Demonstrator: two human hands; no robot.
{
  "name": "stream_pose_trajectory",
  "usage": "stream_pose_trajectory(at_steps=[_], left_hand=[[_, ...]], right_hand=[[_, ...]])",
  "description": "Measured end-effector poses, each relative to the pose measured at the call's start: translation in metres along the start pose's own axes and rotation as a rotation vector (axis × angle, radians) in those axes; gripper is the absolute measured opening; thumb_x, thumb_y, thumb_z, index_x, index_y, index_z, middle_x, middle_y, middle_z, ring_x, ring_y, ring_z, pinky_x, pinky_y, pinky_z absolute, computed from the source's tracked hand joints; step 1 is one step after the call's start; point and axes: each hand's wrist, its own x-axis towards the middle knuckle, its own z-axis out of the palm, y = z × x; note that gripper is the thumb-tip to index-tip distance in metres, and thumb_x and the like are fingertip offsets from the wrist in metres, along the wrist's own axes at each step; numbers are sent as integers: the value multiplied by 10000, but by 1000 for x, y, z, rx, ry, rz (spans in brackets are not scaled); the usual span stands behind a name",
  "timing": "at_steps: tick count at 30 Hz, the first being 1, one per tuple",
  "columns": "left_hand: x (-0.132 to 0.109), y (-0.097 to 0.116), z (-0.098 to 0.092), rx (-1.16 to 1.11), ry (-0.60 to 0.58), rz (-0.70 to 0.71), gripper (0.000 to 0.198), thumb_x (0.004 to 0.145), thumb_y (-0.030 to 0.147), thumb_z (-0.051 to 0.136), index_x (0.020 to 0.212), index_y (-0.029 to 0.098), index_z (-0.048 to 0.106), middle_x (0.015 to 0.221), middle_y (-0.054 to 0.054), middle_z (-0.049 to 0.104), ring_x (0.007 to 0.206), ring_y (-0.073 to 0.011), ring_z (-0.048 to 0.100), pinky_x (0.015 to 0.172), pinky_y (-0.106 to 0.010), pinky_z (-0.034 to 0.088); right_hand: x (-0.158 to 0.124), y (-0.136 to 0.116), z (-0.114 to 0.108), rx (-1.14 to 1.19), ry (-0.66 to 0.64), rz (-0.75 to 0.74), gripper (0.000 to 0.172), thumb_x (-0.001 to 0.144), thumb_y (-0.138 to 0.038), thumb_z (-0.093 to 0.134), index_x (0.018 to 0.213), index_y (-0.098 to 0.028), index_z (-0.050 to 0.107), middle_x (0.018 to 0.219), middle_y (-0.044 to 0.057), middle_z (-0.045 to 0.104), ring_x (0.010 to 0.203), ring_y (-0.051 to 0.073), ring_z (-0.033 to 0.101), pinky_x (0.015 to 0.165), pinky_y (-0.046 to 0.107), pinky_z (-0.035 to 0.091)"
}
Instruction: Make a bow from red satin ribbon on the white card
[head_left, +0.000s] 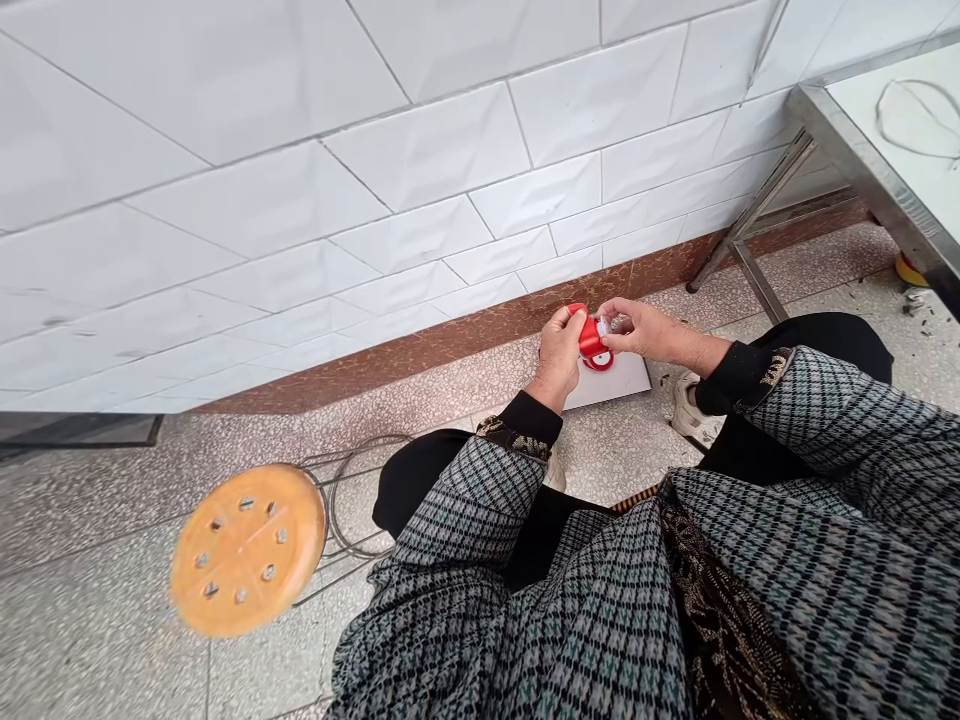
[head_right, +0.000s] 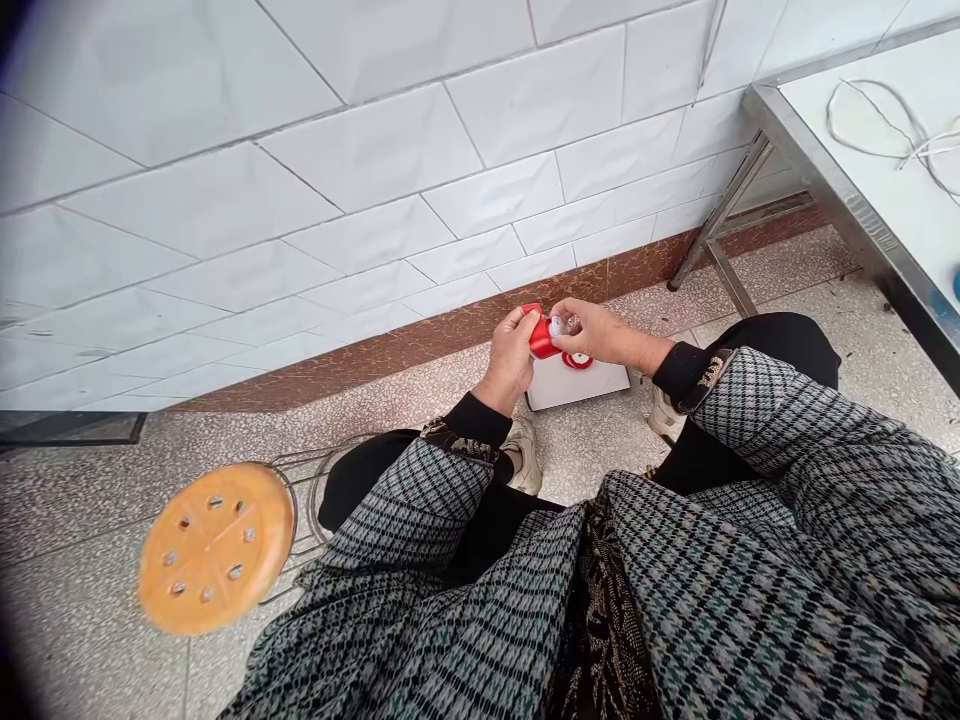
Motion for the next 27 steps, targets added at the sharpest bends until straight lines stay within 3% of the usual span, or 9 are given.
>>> stream_pose_trajectory(at_steps=[5,10,13,17,19,23,27], left_hand=[[2,4,-2,-67,-40,-99,34,818,191,665,823,179,634,769,8,607,668,-99,544,652,-236,457],[2,4,0,32,-25,29,54,864,199,625,811,190,623,762,10,593,666,-102,517,654,-238,451],[2,1,0,136,10,141,99,899,202,586,802,201,605,756,13,578,660,-110,497,646,-251,433],[0,1,-2,375,4,313,169,927,203,574,758,208,563,717,20,547,666,-123,480,669,-278,413],[-3,4,-3,500,-7,395,176,936,201,577,761,211,558,726,16,565,694,-133,494,706,-291,426],[-6,8,-3,602,-11,465,179,939,198,580,764,213,544,753,8,591,728,-142,507,754,-306,446],[-4,3,-3,513,-23,386,189,938,213,586,751,205,561,745,7,601,707,-131,510,728,-296,447]], right_hand=[[-4,-3,-2,-153,15,-140,396,730,-144,714,1110,-184,608,1050,51,643,728,133,578,695,306,516],[-3,-2,-2,-130,22,-167,420,737,-141,734,1134,-196,608,1130,69,635,761,138,595,732,326,562],[-3,-5,-3,67,15,-5,439,771,-189,786,1160,-217,584,1186,76,636,785,146,636,726,328,601],[-4,-15,-4,422,-72,380,224,995,-368,650,1117,-205,555,1028,90,684,728,168,706,630,311,624],[-4,-19,-4,517,-93,496,180,1042,-363,595,1082,-192,557,961,91,702,696,162,721,618,286,624],[-4,-22,-4,586,-83,548,81,1035,-250,615,1030,-179,577,915,71,713,672,131,716,631,240,626],[-3,-20,-3,555,-81,506,42,1012,-188,625,1003,-183,583,863,39,694,666,118,697,622,226,617]])
